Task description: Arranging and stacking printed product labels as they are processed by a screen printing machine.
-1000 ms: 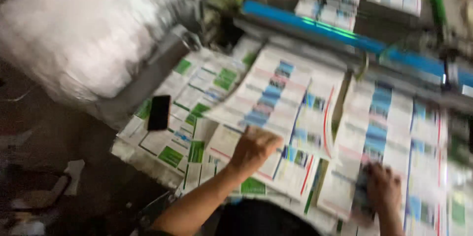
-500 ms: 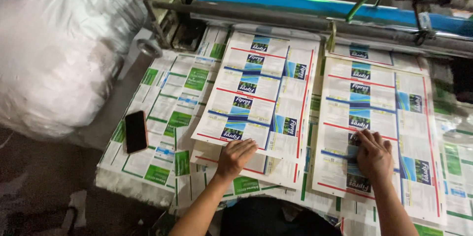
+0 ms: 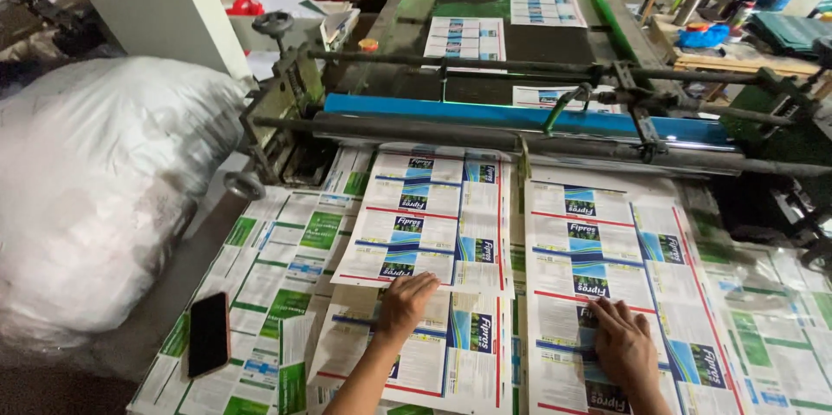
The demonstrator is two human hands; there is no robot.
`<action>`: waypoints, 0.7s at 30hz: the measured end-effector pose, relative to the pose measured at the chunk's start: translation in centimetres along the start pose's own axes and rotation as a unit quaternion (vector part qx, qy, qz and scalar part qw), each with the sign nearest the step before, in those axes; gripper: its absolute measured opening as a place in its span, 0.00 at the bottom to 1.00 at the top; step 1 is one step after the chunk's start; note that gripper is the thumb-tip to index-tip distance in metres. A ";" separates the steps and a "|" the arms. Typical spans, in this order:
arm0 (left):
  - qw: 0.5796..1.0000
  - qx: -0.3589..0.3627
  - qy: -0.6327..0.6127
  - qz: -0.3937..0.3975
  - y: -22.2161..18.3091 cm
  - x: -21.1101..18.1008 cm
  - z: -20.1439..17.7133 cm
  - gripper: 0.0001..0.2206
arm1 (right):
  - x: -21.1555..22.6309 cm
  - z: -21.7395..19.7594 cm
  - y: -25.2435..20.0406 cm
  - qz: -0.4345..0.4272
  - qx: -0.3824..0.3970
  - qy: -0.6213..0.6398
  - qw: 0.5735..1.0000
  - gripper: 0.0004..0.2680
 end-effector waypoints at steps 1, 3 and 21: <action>1.000 0.001 -0.001 0.004 0.4 0.4 0.7 0.10 | 0.0 -0.1 0.0 0.004 -0.002 0.000 1.000 0.17; 0.999 0.034 -0.003 -0.018 1.0 1.4 2.4 0.09 | 0.1 -0.1 0.0 0.007 0.031 -0.026 0.999 0.17; 0.926 0.329 -0.066 -0.173 -7.1 -8.4 -8.6 0.16 | -0.2 -3.2 -10.8 -0.016 0.153 -0.001 0.988 0.24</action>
Point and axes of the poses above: each hand's wrist, its own y-axis towards the middle knuckle, its own z-axis out of the palm, x = y × z, the point moved 5 cm from there along y, towards the middle knuckle, and after that the axes turned 11 degrees about -x, right-handed, at the moved point
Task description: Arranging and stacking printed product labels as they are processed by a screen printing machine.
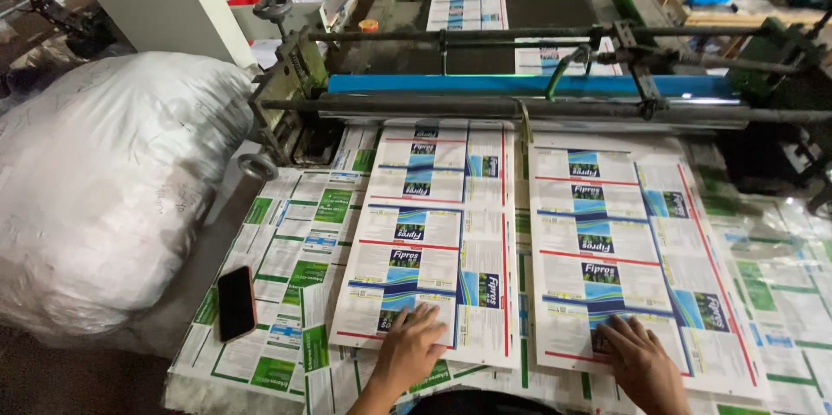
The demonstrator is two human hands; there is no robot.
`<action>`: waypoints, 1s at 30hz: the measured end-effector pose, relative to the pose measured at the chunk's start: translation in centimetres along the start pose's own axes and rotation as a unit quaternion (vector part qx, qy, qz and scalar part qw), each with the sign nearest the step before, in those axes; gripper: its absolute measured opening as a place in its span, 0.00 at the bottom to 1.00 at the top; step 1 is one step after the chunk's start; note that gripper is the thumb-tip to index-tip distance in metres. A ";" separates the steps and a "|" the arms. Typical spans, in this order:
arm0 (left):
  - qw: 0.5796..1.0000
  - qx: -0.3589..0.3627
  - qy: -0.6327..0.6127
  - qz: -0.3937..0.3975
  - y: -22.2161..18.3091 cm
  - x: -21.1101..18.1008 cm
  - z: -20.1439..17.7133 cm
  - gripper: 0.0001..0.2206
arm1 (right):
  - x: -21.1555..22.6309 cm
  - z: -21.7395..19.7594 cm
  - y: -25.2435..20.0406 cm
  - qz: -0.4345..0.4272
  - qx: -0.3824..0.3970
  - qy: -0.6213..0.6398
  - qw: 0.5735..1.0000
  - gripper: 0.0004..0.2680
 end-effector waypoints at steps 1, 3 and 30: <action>1.000 0.004 0.001 -0.001 -0.6 -1.0 -1.5 0.16 | -0.4 0.1 -0.7 0.002 0.003 0.002 1.000 0.24; 0.997 0.067 -0.029 -0.019 -1.4 -3.0 -3.9 0.30 | -1.1 -0.3 -1.9 -0.011 -0.050 0.075 0.996 0.22; 0.989 -0.145 0.010 0.032 -3.3 -0.2 -0.2 0.16 | 5.7 -8.6 -2.9 -0.015 -0.134 -0.049 0.990 0.12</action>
Point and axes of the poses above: each hand's wrist, its own y-axis towards the middle knuckle, its own z-axis out of the palm, x = y × z, the point moved 5 cm from there along y, towards the middle knuckle, and after that the axes turned 11 degrees about -x, right-handed, at the moved point
